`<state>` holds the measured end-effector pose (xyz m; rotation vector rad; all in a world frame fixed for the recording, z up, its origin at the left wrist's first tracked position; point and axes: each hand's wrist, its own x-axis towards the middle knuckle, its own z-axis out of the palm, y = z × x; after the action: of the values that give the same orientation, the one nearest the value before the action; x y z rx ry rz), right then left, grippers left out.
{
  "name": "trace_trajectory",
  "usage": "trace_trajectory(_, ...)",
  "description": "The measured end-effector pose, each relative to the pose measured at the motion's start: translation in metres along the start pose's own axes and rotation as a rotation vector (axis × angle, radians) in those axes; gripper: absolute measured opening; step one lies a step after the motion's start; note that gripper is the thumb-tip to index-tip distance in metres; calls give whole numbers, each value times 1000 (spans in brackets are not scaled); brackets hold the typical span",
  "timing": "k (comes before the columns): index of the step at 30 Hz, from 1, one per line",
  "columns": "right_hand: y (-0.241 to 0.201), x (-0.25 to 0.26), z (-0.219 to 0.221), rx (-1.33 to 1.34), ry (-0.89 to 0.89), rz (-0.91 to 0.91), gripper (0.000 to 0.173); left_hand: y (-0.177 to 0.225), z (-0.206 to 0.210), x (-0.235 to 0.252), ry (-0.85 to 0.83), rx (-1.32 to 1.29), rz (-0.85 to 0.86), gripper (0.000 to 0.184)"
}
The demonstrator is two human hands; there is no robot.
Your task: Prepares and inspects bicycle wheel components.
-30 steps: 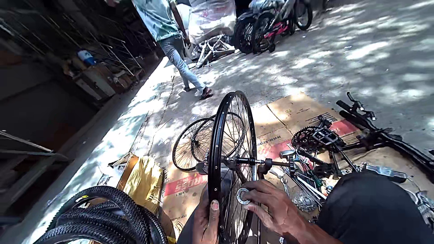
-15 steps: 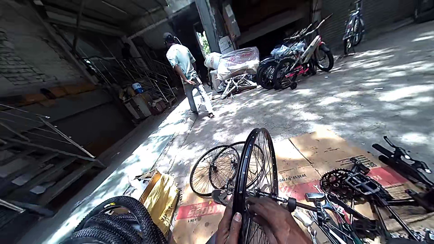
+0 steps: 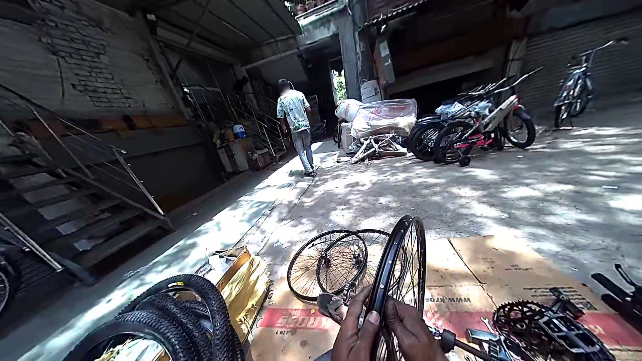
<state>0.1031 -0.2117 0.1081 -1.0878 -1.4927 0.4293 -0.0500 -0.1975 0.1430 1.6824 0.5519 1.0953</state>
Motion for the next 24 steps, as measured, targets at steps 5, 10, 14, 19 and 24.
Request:
trace_trajectory(5,6,-3,-18,260,-130,45,38,4,-1,1,-67,-37,-7,46)
trace_trajectory(10,5,-19,-24,368,122,71,19,2,-2,12,-124,-161,-34,48)
trace_trajectory(14,2,-10,-27,-85,101,35,22,7,0,18,-159,-330,-96,56)
trace_trajectory(19,-6,3,-20,45,78,-75,14,8,-1,19,-208,-494,-159,68)
trace_trajectory(24,12,-5,-16,94,103,-46,21,4,1,20,-182,-533,-174,67)
